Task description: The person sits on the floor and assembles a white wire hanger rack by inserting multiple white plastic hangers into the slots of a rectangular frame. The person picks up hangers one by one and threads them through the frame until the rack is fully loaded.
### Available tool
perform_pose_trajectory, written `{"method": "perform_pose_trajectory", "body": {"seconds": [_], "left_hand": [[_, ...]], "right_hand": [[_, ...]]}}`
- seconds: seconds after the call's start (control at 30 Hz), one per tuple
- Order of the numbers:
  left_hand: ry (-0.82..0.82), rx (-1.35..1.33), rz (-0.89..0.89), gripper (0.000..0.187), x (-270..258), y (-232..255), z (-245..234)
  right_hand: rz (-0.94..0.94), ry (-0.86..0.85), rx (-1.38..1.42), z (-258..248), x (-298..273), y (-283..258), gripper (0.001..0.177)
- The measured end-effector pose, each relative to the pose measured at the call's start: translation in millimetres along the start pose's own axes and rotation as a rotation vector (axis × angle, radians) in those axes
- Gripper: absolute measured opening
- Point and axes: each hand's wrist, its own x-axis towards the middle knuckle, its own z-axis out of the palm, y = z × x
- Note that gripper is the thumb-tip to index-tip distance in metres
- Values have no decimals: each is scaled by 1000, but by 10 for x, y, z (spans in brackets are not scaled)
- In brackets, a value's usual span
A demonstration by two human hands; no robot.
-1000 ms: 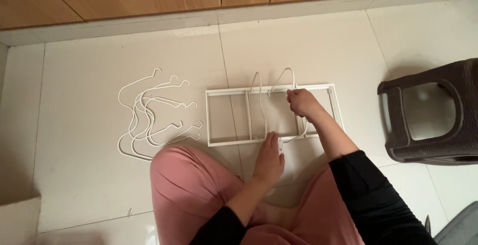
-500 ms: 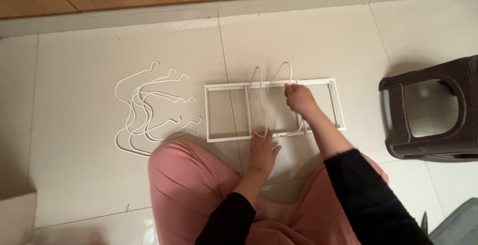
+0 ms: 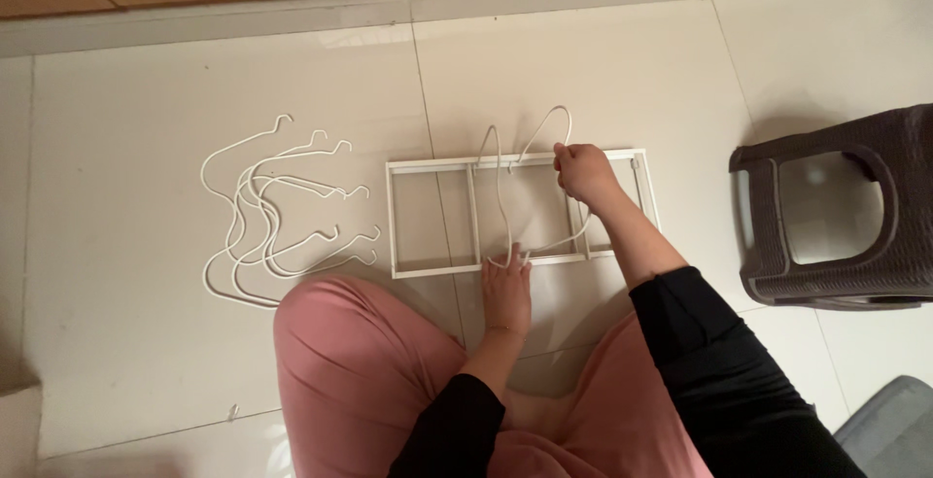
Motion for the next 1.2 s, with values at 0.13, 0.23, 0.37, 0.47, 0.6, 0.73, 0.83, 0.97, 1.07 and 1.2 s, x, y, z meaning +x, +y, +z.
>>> {"method": "perform_pose_trajectory", "body": {"seconds": [0.13,0.23,0.37,0.47,0.6,0.73,0.83,0.97,1.07,1.2], "left_hand": [[-39,45,-54,41,3,27,-74],[10,20,22,41,-16,91,-205],[3,0,25,40,-20,170,-290],[89,-8,-17,39,16,249,-294],[91,-17,-68,44,38,319,-283],[100,-63,-99,44,36,315,-275],[135,-66,-70,43,29,282,-235],[151,-30,-57,44,7,232,-156],[101,-21,-72,44,-6,189,-119],[108,-12,-53,46,-1,168,-101]], "right_hand": [[-28,10,-97,9,-4,24,49],[-67,29,-181,-24,44,59,50],[-102,54,-209,10,129,185,49],[-238,116,-275,64,137,185,50],[-129,23,-234,21,-30,44,43],[-300,138,-603,101,-464,-151,51],[-646,470,-1109,213,-902,-207,76],[-1023,355,-1407,142,-1272,-270,51],[-776,-189,-1541,86,-1326,-293,27],[-870,-376,-1754,181,-1270,-140,12]]}}
